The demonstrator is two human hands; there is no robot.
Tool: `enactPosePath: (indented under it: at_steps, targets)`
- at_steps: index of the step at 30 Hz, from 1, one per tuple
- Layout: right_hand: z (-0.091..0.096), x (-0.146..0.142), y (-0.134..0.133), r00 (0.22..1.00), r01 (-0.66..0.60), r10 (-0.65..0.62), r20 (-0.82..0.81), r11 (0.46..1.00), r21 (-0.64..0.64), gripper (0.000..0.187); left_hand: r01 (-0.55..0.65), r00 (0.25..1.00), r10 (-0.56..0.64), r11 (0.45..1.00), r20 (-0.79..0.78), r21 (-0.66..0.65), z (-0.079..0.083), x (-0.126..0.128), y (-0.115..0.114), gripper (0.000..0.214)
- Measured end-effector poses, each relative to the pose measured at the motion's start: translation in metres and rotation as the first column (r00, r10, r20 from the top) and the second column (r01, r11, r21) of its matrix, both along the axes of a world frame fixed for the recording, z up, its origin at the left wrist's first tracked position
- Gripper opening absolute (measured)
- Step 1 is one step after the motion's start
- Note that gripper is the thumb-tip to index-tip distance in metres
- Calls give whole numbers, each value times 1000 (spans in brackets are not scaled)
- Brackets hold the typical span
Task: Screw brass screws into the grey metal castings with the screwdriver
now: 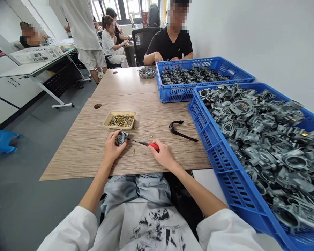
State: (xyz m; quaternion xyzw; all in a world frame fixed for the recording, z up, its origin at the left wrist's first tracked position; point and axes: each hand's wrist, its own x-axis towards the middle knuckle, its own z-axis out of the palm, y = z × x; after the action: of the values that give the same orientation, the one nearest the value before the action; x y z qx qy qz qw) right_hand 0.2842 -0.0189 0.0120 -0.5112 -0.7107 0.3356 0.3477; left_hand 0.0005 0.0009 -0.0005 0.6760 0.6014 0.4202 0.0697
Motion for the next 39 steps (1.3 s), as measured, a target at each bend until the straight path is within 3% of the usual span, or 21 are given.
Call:
enactPosePath:
  at_steps: [39]
  targets:
    - [0, 0, 0, 1000, 2, -2, 12, 1000, 6, 24, 12, 1000, -12, 1000, 0, -3, 2, 1, -1, 55]
